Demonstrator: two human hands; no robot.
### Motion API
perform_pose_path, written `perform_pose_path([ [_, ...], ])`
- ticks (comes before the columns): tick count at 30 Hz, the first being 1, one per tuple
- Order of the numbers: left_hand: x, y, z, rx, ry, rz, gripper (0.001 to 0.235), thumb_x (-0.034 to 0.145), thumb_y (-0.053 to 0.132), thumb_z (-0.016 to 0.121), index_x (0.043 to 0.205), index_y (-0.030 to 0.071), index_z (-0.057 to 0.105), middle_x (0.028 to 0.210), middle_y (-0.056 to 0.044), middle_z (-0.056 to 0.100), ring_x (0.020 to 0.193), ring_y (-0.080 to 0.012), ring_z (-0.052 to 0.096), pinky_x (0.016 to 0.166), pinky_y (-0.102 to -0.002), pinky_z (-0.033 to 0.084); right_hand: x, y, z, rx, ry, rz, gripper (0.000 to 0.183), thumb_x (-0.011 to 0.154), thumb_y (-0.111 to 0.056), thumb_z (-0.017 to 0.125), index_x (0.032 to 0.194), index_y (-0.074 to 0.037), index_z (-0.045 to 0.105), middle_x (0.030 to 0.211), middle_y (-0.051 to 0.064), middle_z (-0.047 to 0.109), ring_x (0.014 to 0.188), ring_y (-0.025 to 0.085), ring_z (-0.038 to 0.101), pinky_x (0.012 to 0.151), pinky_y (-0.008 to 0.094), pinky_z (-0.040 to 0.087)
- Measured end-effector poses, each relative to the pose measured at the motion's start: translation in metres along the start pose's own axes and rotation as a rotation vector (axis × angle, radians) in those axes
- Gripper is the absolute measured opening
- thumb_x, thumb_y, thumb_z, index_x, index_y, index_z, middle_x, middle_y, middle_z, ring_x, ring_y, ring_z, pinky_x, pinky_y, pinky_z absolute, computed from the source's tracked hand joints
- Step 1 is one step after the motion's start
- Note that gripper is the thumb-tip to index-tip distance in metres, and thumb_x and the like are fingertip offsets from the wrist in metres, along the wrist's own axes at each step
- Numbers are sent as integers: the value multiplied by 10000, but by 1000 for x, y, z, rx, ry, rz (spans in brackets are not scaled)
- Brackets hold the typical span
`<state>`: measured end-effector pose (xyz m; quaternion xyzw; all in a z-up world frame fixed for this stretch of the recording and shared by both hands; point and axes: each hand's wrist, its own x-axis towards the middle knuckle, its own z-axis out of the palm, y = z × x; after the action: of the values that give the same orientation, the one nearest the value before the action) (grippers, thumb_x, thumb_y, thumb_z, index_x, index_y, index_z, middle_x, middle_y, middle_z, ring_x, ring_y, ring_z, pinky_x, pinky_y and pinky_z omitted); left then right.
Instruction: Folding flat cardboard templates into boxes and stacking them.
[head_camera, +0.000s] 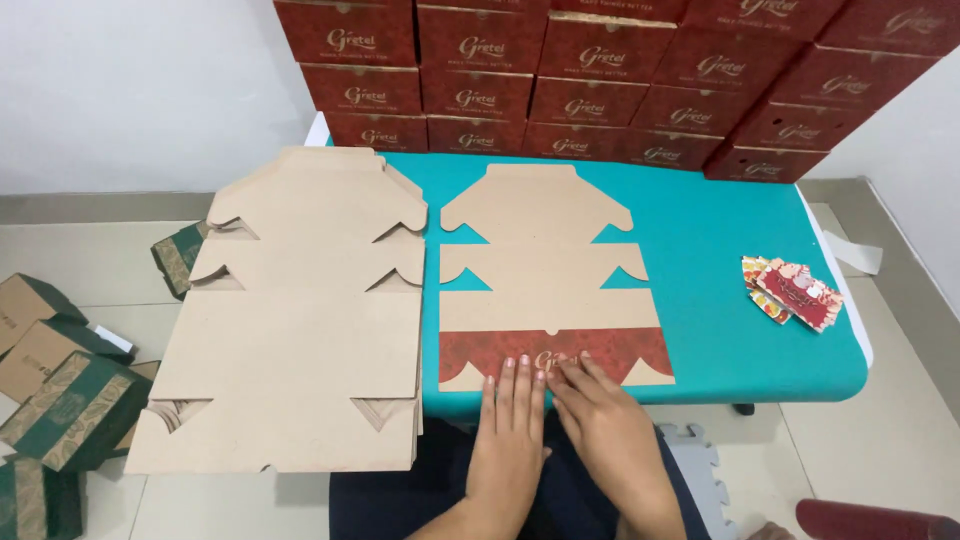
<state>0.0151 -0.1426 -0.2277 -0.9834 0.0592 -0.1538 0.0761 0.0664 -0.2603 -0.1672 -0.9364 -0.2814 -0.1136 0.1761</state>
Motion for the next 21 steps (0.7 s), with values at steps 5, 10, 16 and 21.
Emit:
perform_pose_path([
  [5, -1, -2, 4, -107, -22, 18, 1055, 640, 567, 586, 1420, -64, 258, 1514, -289, 205, 1433, -418, 127, 1145, -533, 76, 4, 0, -9, 31, -52, 11, 270, 786, -202, 617, 1013, -92, 713, 1184, 10, 661, 1212, 223, 543, 915, 340, 452],
  [10, -2, -18, 4, -233, 2, 94, 999, 665, 521, 633, 1395, -71, 296, 1495, -305, 227, 1428, -418, 134, 1131, -516, 88, -5, 35, -24, 72, -115, 113, 190, 702, -228, 696, 857, -153, 776, 1119, -68, 701, 1231, 204, 527, 1045, 388, 370],
  [16, 3, -27, -1, -336, -29, 122, 922, 725, 503, 638, 1393, -54, 333, 1473, -286, 291, 1407, -375, 205, 1124, -472, 120, -13, 47, -25, -40, -121, 267, 256, 704, -268, 700, 944, -215, 770, 1136, -100, 693, 1305, 176, 473, 1107, 462, 309],
  [21, 3, -28, 1, -370, -55, 124, 847, 741, 471, 644, 1365, -42, 387, 1467, -282, 310, 1407, -370, 215, 1108, -477, 158, 0, 12, -18, 214, -134, 87, 211, 697, -171, 713, 888, -108, 776, 1094, -10, 719, 1259, 210, 505, 1095, 430, 298],
])
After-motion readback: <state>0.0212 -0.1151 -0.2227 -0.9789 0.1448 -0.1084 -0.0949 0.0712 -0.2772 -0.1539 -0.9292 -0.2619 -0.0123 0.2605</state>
